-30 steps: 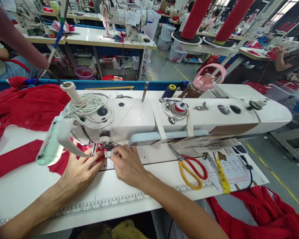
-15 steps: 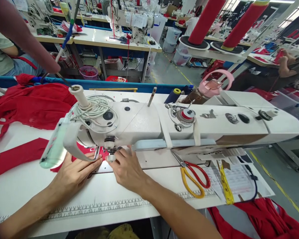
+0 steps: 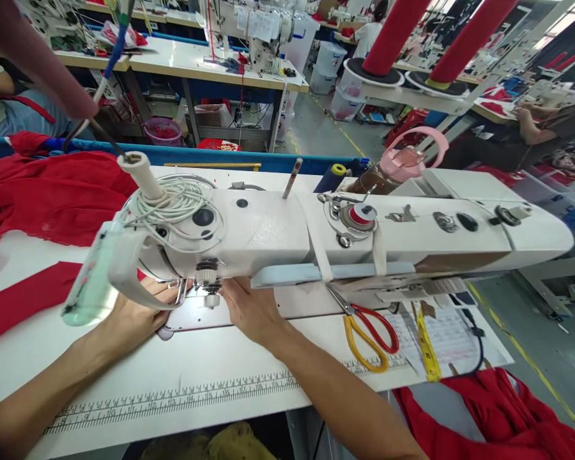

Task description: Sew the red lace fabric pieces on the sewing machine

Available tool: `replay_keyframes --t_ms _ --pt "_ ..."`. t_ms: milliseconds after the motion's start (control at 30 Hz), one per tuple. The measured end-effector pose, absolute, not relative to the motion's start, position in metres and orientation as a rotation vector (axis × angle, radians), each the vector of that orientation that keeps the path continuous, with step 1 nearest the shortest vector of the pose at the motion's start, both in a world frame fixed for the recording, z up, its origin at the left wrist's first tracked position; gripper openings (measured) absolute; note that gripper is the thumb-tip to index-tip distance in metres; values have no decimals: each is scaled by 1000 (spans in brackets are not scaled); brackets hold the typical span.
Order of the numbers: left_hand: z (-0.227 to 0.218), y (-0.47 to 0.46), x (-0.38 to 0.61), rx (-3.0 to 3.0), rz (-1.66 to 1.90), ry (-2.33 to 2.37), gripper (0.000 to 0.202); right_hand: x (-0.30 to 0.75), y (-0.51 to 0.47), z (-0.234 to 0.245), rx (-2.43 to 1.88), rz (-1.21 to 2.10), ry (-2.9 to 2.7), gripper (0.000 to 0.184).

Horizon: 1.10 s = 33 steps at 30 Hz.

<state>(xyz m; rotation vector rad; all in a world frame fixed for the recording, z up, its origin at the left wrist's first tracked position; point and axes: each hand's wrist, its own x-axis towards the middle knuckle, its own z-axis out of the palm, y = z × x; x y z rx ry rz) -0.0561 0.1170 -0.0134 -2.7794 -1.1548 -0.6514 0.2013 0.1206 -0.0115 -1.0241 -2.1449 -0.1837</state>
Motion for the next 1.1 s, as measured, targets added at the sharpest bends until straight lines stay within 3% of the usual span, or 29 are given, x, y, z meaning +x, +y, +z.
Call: replay_keyframes --t_ms 200,433,733,933,1000,1100 --pt "-8 111 -48 -2772 -782 -1230 43 201 118 -17 -1030 -165 -2175 15" --pt "-8 122 -47 -2746 -736 -1415 23 196 123 -23 -957 -191 -2271 24" --pt "17 46 -96 -2327 -813 -1478 46 168 92 1 -698 -159 -2371 20" --pt "15 3 -104 -2289 -1335 -1581 45 72 99 62 -231 227 -2655 65" --pt "18 -6 -111 -2184 -1544 -1747 44 45 109 77 -192 279 -2749 58" --pt "21 -24 -140 -2185 -1546 -1994 49 25 113 88 -340 349 -2733 26"
